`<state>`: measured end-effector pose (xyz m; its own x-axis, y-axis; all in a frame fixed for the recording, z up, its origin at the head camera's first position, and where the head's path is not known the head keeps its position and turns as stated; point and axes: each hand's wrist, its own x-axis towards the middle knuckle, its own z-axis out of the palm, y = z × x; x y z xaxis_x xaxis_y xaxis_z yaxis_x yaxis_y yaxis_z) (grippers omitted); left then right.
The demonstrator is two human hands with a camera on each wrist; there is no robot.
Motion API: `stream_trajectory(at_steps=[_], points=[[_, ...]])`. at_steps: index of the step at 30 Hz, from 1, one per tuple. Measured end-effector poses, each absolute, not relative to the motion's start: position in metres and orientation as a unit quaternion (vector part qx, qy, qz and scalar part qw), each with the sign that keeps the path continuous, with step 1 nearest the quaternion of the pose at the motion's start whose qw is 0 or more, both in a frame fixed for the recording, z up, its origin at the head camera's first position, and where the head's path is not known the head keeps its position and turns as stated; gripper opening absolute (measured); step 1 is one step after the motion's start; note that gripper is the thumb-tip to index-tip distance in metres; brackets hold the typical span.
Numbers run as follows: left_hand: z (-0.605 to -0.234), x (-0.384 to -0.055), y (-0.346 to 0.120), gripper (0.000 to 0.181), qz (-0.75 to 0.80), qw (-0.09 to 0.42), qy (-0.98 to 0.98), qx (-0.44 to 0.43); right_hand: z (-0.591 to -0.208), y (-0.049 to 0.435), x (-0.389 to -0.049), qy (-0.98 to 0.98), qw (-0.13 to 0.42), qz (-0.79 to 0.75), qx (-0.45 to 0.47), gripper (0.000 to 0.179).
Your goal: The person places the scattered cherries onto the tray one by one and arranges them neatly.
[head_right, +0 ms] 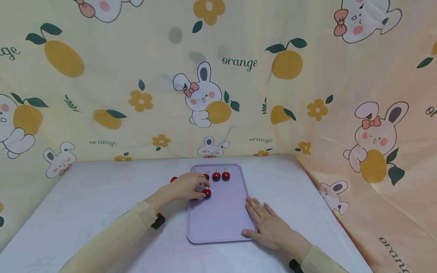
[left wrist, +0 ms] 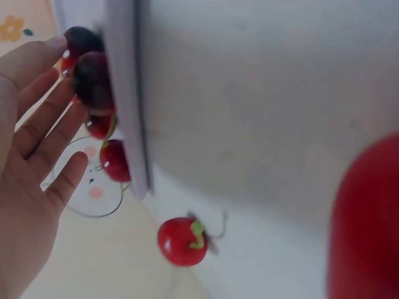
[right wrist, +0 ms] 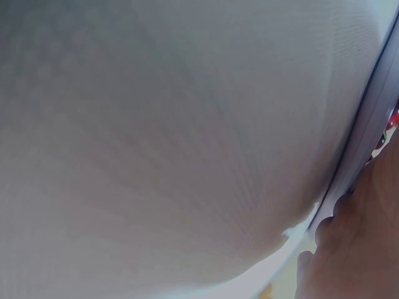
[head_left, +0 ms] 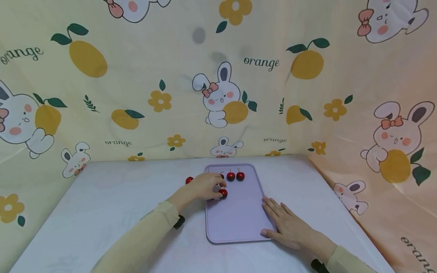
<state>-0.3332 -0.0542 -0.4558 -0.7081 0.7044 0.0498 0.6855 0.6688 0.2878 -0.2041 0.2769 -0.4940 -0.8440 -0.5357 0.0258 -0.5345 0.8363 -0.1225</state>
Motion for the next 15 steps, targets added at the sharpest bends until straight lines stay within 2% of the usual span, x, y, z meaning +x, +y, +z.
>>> stream_trajectory(at_steps=[7, 15], points=[[-0.430, -0.331, -0.078, 0.033, 0.191, 0.027, 0.911, 0.364, -0.495, 0.277, -0.205, 0.958, 0.003, -0.063, -0.279, 0.090], [-0.414, -0.333, -0.118, 0.033, 0.186, -0.034, 0.922, 0.339, -0.494, 0.275, -0.203, 0.958, -0.009, -0.060, -0.280, 0.089]])
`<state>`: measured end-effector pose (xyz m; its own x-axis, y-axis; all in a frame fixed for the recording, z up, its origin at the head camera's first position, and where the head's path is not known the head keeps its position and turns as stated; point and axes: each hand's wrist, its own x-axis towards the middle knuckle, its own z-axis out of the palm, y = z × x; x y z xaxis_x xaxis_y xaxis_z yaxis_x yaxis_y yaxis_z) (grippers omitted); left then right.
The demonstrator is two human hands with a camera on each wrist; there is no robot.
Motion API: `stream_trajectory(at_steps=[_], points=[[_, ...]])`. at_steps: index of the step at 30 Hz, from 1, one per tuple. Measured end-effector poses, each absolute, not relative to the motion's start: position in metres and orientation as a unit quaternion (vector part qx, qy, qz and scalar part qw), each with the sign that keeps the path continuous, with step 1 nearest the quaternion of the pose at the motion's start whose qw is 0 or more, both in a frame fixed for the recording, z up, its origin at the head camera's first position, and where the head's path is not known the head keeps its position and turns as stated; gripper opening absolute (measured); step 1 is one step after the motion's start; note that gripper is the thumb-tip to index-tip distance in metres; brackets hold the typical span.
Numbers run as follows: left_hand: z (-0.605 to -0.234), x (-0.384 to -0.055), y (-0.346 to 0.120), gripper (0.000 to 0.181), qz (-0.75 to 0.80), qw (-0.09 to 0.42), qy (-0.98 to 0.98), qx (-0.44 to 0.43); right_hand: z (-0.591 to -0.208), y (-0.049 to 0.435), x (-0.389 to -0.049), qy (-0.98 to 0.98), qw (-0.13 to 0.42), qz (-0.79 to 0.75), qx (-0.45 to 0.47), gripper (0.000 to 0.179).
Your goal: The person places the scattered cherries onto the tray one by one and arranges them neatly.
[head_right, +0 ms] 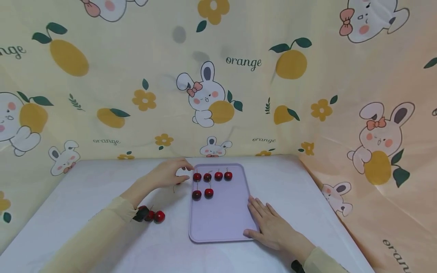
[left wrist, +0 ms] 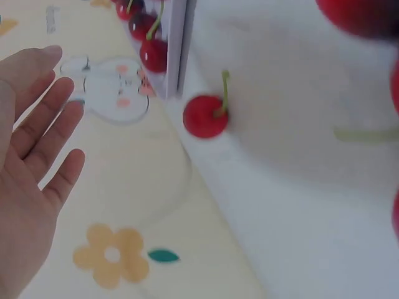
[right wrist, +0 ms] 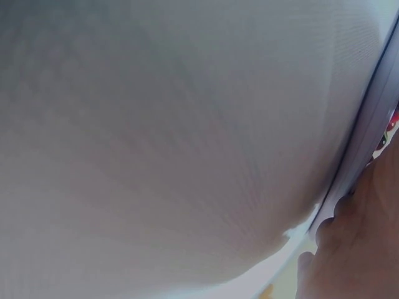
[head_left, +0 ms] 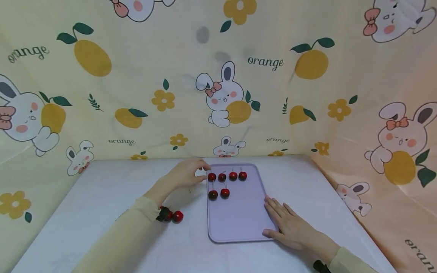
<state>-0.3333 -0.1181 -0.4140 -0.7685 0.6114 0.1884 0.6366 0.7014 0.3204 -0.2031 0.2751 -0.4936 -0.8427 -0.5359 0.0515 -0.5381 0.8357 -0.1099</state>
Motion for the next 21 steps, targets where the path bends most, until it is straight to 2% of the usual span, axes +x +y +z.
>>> stream_trajectory(at_steps=[15, 21], points=[[-0.436, -0.345, -0.153, 0.025, -0.159, -0.027, -0.935, -0.315, -0.495, 0.276, -0.202, -0.960, 0.004, 0.056, 0.276, 0.090], [-0.444, -0.352, -0.154, 0.023, -0.140, -0.032, -0.934, -0.327, -0.495, 0.276, -0.202, -0.960, 0.003, 0.059, 0.275, 0.090]])
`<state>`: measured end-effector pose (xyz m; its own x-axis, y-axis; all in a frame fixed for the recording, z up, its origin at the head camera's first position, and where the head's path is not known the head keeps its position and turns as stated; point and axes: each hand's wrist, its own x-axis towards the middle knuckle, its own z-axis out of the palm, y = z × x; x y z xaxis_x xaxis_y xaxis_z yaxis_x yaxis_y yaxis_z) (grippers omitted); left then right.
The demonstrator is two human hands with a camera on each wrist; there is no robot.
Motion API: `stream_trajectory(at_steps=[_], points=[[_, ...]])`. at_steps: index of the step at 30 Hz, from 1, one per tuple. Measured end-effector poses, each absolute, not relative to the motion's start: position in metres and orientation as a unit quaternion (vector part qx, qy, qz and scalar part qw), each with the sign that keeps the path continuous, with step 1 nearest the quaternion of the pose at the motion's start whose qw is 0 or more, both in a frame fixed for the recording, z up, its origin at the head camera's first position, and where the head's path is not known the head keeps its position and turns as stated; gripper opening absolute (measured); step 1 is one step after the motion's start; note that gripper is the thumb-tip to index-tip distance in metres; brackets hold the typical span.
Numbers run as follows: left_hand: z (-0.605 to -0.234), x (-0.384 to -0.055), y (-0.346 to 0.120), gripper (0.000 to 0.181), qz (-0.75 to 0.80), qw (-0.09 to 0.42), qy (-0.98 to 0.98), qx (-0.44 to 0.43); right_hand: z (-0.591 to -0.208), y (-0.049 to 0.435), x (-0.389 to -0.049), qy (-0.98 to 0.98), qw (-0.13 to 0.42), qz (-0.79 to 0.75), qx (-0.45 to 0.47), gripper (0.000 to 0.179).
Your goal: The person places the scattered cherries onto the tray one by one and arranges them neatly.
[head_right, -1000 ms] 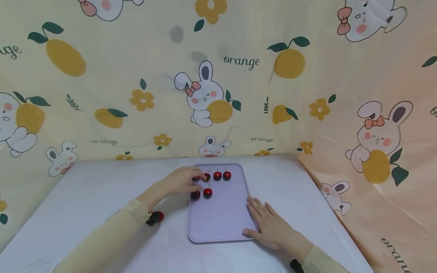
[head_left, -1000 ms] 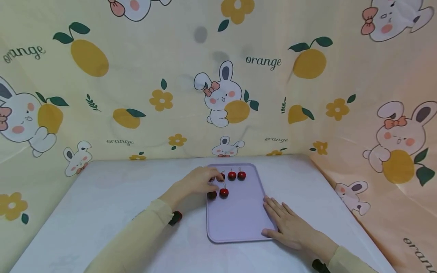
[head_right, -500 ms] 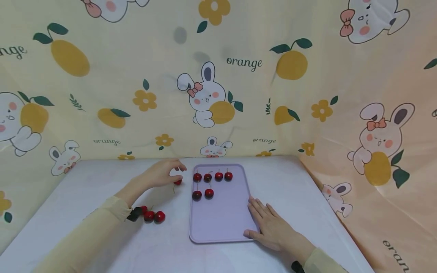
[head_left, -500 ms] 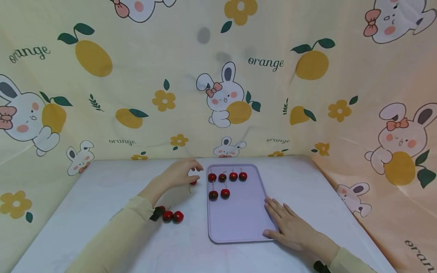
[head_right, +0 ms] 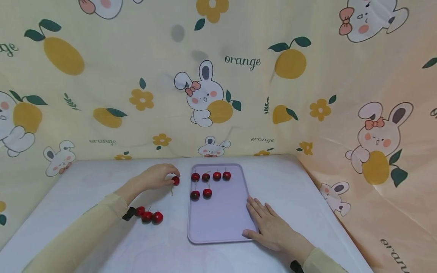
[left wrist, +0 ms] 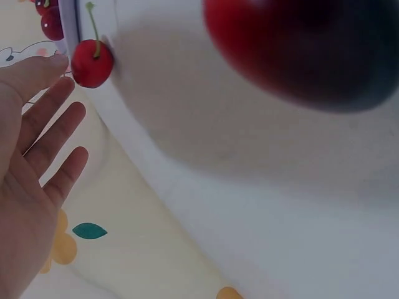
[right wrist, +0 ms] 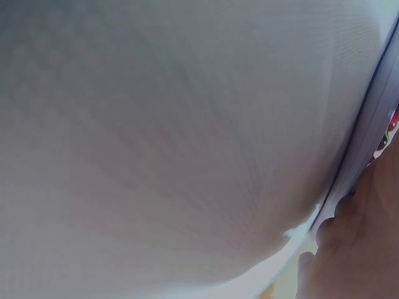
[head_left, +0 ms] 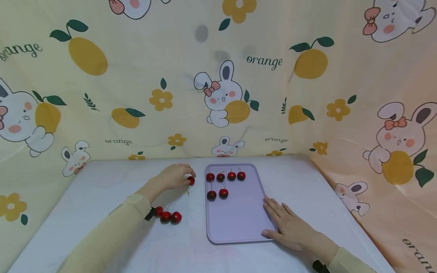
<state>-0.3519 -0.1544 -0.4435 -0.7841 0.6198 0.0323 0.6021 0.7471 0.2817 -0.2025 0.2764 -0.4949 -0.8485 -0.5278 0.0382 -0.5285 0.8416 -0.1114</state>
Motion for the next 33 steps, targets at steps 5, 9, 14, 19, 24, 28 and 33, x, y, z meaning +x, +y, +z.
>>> stream_trajectory(at_steps=[5, 9, 14, 19, 24, 28, 33], points=[[-0.446, -0.352, -0.155, 0.022, 0.131, 0.042, 0.931, 0.339, -0.494, 0.275, -0.202, -0.958, 0.009, 0.060, 0.279, 0.089], [-0.449, -0.353, -0.155, 0.022, 0.129, 0.043, 0.930, 0.342, -0.494, 0.274, -0.202, -0.959, 0.009, 0.057, 0.277, 0.089], [-0.451, -0.353, -0.156, 0.021, 0.130, 0.041, 0.928, 0.346, -0.494, 0.274, -0.202, -0.959, 0.006, 0.059, 0.276, 0.089], [-0.452, -0.351, -0.156, 0.023, 0.144, 0.049, 0.928, 0.340, -0.493, 0.275, -0.202, -0.959, 0.004, 0.058, 0.278, 0.090], [-0.453, -0.350, -0.158, 0.032, 0.156, 0.070, 0.932, 0.320, -0.492, 0.275, -0.202, -0.959, -0.003, 0.061, 0.276, 0.090], [-0.454, -0.351, -0.159, 0.034, 0.166, 0.077, 0.933, 0.309, -0.491, 0.274, -0.202, -0.960, -0.004, 0.062, 0.274, 0.090], [-0.454, -0.351, -0.159, 0.030, 0.166, 0.081, 0.936, 0.300, -0.492, 0.275, -0.203, -0.959, -0.002, 0.065, 0.275, 0.090]])
